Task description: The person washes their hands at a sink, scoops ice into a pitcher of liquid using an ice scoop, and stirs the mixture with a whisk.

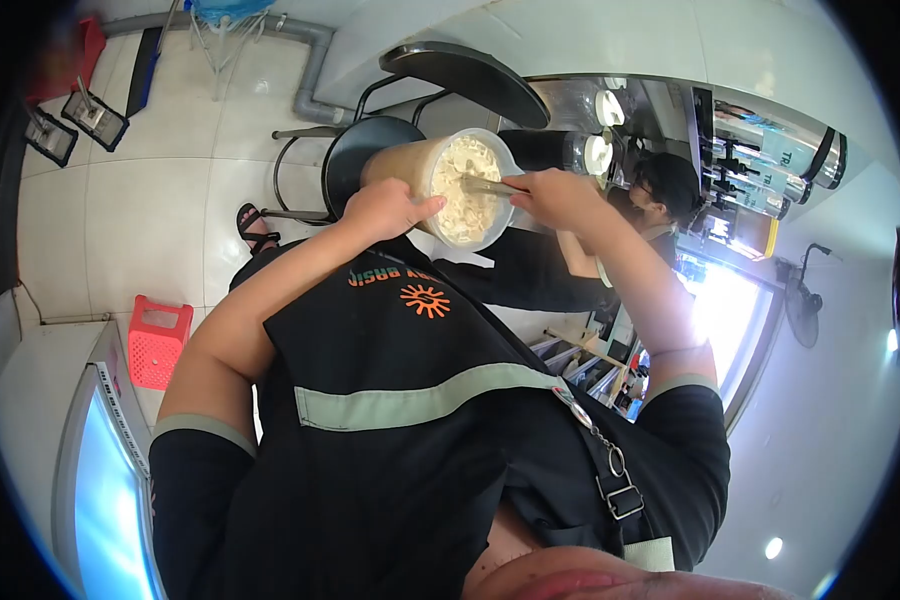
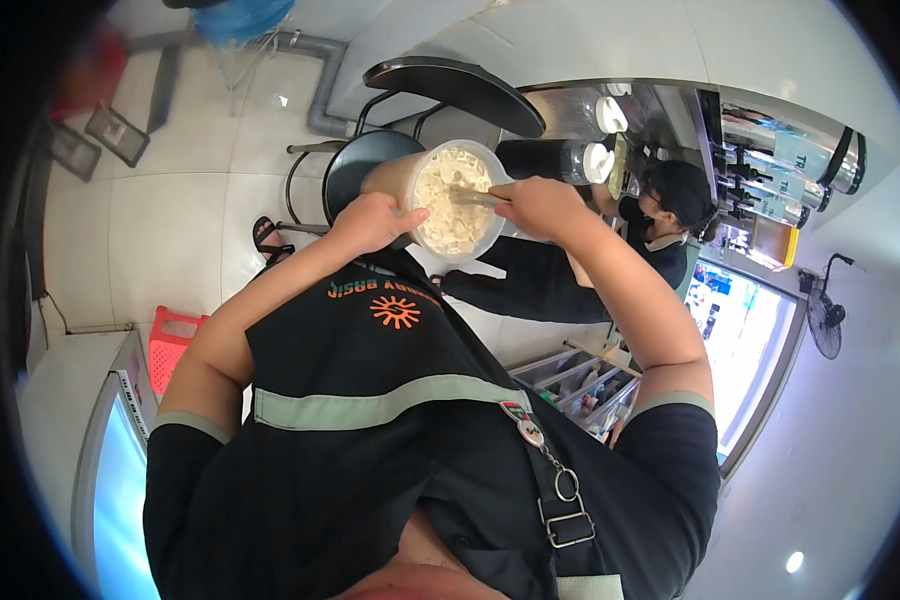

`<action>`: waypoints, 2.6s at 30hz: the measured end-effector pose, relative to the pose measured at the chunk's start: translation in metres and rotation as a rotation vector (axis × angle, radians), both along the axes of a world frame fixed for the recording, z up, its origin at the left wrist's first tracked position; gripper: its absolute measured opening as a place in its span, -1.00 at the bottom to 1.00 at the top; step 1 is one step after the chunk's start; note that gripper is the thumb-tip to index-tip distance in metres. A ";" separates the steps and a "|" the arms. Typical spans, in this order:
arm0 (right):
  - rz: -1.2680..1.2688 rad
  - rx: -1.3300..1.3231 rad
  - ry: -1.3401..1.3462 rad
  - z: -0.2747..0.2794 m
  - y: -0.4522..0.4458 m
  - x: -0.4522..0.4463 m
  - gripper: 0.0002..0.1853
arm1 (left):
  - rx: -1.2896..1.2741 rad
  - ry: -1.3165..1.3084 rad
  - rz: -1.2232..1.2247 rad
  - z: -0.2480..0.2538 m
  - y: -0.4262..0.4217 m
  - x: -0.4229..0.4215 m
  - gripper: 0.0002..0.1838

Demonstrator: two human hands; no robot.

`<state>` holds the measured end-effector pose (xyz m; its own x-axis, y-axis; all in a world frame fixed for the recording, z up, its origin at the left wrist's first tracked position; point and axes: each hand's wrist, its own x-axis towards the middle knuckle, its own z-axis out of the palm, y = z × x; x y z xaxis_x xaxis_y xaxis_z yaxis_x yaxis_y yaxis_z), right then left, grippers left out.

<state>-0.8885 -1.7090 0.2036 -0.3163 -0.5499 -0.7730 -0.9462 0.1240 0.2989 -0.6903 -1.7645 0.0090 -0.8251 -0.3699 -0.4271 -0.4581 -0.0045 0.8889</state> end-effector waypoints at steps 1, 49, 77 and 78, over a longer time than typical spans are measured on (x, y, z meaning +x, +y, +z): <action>-0.002 0.001 0.002 0.001 0.001 0.004 -0.64 | 0.001 0.002 -0.002 0.000 0.001 0.000 -0.15; -0.189 0.060 -0.044 0.000 -0.016 0.012 -0.67 | 0.024 0.000 0.051 -0.001 0.004 -0.002 -0.19; -0.132 0.086 0.005 -0.004 -0.013 0.012 -0.70 | 0.002 0.027 0.089 -0.001 0.006 -0.002 -0.21; -0.132 0.137 -0.019 0.007 -0.023 0.022 -0.70 | -0.004 0.026 0.095 -0.002 0.002 -0.003 -0.21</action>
<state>-0.8663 -1.7316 0.2105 -0.3631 -0.3940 -0.8444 -0.9301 0.2065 0.3037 -0.6931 -1.7629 0.0069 -0.7972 -0.4485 -0.4042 -0.4326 -0.0427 0.9006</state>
